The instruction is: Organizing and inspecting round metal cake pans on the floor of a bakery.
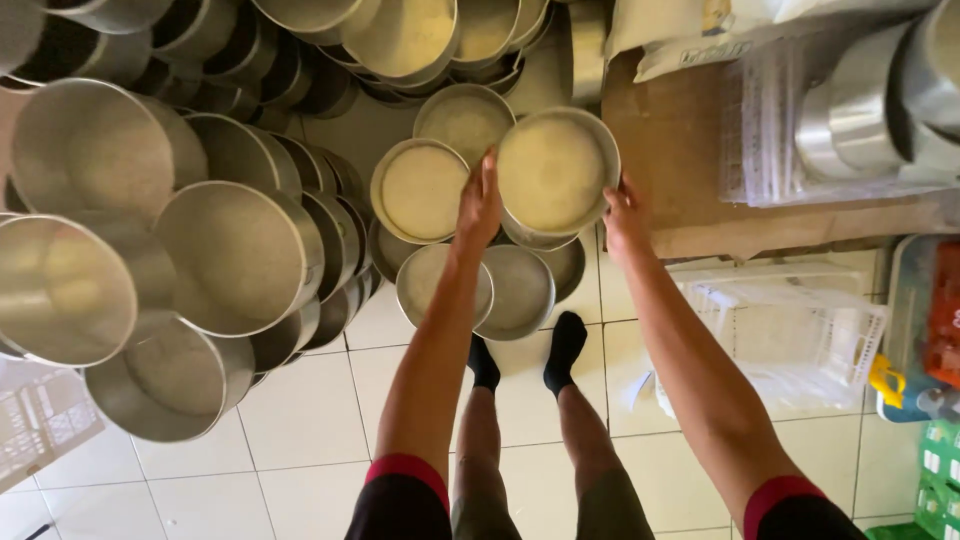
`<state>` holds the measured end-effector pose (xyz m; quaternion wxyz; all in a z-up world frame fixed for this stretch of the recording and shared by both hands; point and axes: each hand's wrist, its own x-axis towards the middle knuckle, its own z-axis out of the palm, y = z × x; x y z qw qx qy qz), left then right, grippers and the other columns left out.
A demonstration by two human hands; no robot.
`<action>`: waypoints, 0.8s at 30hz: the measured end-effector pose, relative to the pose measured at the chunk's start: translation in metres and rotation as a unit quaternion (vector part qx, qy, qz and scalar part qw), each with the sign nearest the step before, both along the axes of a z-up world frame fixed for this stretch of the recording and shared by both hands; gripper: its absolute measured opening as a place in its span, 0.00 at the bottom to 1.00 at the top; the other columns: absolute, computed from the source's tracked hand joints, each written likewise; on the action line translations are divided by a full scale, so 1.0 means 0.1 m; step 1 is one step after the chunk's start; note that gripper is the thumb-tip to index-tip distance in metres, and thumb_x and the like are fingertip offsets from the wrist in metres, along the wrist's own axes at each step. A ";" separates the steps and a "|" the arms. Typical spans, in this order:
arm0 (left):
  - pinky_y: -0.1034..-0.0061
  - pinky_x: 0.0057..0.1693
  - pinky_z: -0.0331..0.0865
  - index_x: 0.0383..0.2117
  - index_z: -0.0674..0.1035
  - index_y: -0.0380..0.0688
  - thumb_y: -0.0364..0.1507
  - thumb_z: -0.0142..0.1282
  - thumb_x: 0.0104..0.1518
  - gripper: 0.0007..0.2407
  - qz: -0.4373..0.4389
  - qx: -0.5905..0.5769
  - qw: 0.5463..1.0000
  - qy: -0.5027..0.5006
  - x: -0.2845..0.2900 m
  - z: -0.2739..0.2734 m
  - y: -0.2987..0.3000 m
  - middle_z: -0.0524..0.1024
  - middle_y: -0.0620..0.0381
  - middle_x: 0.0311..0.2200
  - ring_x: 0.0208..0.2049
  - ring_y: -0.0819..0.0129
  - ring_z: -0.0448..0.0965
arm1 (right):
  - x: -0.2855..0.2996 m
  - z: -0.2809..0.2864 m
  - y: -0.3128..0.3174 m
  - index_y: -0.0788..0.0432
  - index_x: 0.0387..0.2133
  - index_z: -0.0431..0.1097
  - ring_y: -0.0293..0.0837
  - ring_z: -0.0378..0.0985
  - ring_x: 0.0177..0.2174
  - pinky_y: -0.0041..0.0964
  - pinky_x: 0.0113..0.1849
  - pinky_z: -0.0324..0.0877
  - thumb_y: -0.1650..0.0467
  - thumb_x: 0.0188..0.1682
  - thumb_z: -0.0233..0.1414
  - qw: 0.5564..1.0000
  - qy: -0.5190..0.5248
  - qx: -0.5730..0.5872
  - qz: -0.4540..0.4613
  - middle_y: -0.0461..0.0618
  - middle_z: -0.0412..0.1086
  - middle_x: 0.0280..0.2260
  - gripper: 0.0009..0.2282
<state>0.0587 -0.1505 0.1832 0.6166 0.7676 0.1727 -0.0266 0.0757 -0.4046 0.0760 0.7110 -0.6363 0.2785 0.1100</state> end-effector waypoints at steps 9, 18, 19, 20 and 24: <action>0.50 0.70 0.44 0.62 0.72 0.57 0.49 0.25 0.71 0.24 -0.090 0.242 0.960 0.106 0.43 -1.29 0.25 0.72 0.60 0.61 0.63 0.62 0.71 | 0.14 -0.84 0.24 0.57 0.64 0.58 0.51 0.73 0.50 0.60 0.52 0.75 0.79 0.55 0.51 0.995 -0.068 0.071 -0.027 0.58 0.65 0.51 0.23; 0.47 0.71 0.35 0.52 0.77 0.44 0.52 0.21 0.69 0.30 -0.144 0.332 0.922 0.139 0.53 -0.83 0.33 0.76 0.44 0.55 0.66 0.51 0.64 | -0.04 -0.95 0.38 0.43 0.65 0.61 0.34 0.73 0.43 0.24 0.35 0.66 0.77 0.55 0.48 0.997 -0.022 -0.022 0.074 0.44 0.70 0.54 0.25; 0.47 0.71 0.35 0.52 0.77 0.44 0.52 0.21 0.69 0.30 -0.145 0.331 0.922 0.140 0.55 -0.81 0.34 0.76 0.44 0.55 0.66 0.51 0.64 | -0.03 -0.77 0.43 0.43 0.65 0.61 0.34 0.73 0.43 0.24 0.35 0.66 0.77 0.55 0.48 0.997 -0.021 -0.022 0.073 0.44 0.70 0.54 0.25; 0.48 0.71 0.39 0.51 0.78 0.42 0.52 0.21 0.69 0.31 -0.150 0.345 0.918 0.127 0.56 -0.80 0.36 0.74 0.43 0.57 0.67 0.49 0.60 | -0.01 -0.59 0.49 0.45 0.63 0.62 0.32 0.73 0.40 0.21 0.35 0.67 0.77 0.55 0.47 0.997 -0.018 -0.004 0.069 0.43 0.70 0.53 0.23; 0.49 0.70 0.45 0.50 0.79 0.35 0.52 0.22 0.69 0.33 -0.152 0.361 0.912 0.121 0.61 -0.70 0.39 0.68 0.41 0.61 0.70 0.46 0.53 | 0.01 -0.54 0.49 0.48 0.64 0.61 0.29 0.70 0.36 0.18 0.35 0.65 0.79 0.54 0.43 0.996 -0.016 0.034 0.081 0.43 0.69 0.55 0.24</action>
